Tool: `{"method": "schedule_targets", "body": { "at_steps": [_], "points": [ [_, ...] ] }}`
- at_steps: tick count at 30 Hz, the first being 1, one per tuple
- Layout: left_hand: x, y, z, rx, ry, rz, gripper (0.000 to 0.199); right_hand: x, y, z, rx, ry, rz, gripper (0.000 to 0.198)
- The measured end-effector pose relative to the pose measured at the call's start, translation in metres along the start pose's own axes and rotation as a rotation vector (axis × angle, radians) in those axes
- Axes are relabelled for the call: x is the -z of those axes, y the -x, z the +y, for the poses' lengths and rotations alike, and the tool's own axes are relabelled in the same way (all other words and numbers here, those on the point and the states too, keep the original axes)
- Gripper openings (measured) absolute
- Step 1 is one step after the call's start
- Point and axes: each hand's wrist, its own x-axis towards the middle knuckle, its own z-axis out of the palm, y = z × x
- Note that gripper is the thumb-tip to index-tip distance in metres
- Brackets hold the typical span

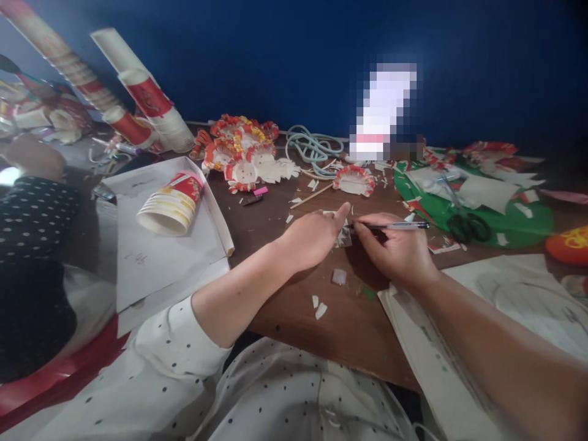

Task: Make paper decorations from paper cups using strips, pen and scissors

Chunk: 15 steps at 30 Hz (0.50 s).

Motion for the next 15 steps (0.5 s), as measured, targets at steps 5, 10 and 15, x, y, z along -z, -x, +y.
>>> {"method": "schedule_targets", "body": {
  "at_steps": [5,10,15],
  "points": [
    [-0.0023,-0.0009,-0.0001,0.003,-0.009,0.013,0.069,-0.0039,-0.0004,0.0029,-0.013,0.014,-0.010,0.023],
    [-0.0049,-0.0016,-0.0009,-0.001,-0.029,0.028,0.069,-0.0056,-0.0012,0.0048,-0.017,0.011,-0.045,0.022],
    [-0.0029,-0.0013,-0.0001,0.006,-0.025,0.018,0.067,-0.0055,-0.0020,0.0044,-0.022,0.021,-0.052,0.023]
  ]
}}
